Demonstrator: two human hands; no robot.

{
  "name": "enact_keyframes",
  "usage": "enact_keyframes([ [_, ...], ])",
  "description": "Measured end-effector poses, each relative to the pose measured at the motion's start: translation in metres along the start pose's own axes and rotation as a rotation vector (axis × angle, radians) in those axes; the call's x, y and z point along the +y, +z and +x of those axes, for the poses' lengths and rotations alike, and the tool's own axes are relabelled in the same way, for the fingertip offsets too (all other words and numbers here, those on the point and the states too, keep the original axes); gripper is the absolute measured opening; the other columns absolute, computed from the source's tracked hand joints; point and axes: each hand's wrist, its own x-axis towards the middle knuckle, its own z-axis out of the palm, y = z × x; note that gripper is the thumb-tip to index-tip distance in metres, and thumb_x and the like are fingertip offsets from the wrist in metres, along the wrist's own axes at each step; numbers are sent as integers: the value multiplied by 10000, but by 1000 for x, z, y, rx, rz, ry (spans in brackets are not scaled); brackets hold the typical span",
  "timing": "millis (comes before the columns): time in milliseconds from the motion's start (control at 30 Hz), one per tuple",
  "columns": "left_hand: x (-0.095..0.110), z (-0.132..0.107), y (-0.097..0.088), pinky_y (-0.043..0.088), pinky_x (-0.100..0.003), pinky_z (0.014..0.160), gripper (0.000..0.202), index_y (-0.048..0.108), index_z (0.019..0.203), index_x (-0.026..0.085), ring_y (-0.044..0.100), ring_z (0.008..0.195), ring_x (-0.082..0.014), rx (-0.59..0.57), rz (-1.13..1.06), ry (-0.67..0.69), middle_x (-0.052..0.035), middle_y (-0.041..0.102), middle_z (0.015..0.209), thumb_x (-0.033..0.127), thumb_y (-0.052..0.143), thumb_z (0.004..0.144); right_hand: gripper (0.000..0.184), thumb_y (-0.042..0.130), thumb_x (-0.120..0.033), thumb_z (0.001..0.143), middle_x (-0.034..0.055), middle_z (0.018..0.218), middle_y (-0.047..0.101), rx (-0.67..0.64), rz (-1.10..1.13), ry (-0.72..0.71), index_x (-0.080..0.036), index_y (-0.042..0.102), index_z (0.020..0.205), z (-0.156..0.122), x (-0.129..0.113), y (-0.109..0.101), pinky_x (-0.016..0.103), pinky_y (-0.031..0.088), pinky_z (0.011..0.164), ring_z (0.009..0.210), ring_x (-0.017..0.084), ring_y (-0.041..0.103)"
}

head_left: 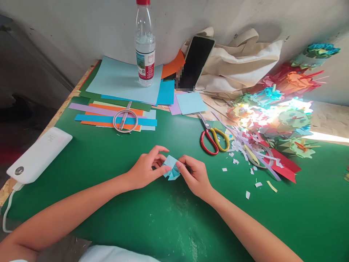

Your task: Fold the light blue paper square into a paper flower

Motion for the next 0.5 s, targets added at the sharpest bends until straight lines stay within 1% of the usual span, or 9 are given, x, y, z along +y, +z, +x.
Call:
enact_keyframes([
  [67, -2, 0, 1, 518, -222, 700, 400, 449, 1186, 221, 617, 724, -100, 17, 48, 5, -6, 696, 940, 334, 634, 850, 211, 498, -267, 941, -20, 622, 508, -8, 6, 15, -190, 531, 748, -1, 0, 0, 227, 352, 521, 548, 80, 412],
  [133, -3, 0, 2, 514, -216, 697, 352, 450, 1168, 223, 610, 715, -95, 39, 68, -3, 13, 690, 885, 299, 608, 862, 65, 528, -228, 914, -9, 702, 568, -9, 44, 32, -198, 560, 866, -2, 0, 0, 218, 404, 543, 587, 84, 477],
  [167, -3, 1, 3, 509, -212, 689, 329, 450, 1159, 223, 607, 709, -93, 43, 73, -8, 20, 686, 863, 292, 593, 871, 42, 532, -204, 901, -1, 751, 595, -10, 70, 32, -204, 563, 930, -2, 1, 0, 216, 430, 558, 612, 87, 508],
  [233, -3, 2, 1, 492, -205, 665, 292, 451, 1143, 222, 597, 692, -90, 36, 102, -7, 28, 683, 834, 292, 572, 886, 144, 519, -155, 881, 7, 812, 628, -41, 109, 6, -217, 566, 1002, 0, 1, 0, 215, 454, 566, 629, 88, 532],
  [333, -3, 6, -3, 463, -201, 653, 224, 455, 1126, 212, 588, 686, -86, -6, 164, 35, 21, 683, 837, 270, 515, 919, 224, 486, -97, 837, -4, 781, 639, -142, 111, -65, -225, 595, 986, 8, 2, -4, 216, 423, 527, 575, 81, 484],
  [367, -3, 8, -5, 458, -202, 657, 202, 456, 1122, 208, 590, 696, -87, -27, 179, 52, 15, 684, 848, 257, 491, 929, 239, 479, -87, 820, -6, 778, 638, -173, 112, -89, -223, 601, 974, 11, 2, -6, 217, 427, 531, 573, 80, 481],
  [433, -3, 12, -8, 449, -203, 657, 170, 465, 1108, 202, 587, 706, -87, -64, 193, 82, 8, 681, 858, 238, 458, 943, 269, 475, -77, 792, -25, 702, 589, -219, 115, -106, -220, 600, 981, 18, 3, -9, 215, 424, 528, 562, 80, 475],
  [467, -3, 15, -10, 448, -204, 656, 168, 468, 1113, 201, 586, 709, -88, -99, 185, 92, 4, 679, 867, 240, 442, 952, 267, 486, -77, 787, -30, 690, 580, -236, 119, -111, -219, 595, 985, 20, 4, -10, 214, 420, 523, 557, 79, 476],
  [500, -2, 18, -11, 449, -203, 657, 169, 470, 1115, 198, 585, 716, -88, -108, 172, 106, -1, 673, 874, 238, 431, 956, 263, 497, -78, 790, -33, 682, 575, -239, 123, -120, -219, 590, 991, 23, 6, -11, 212, 417, 517, 553, 78, 479],
])
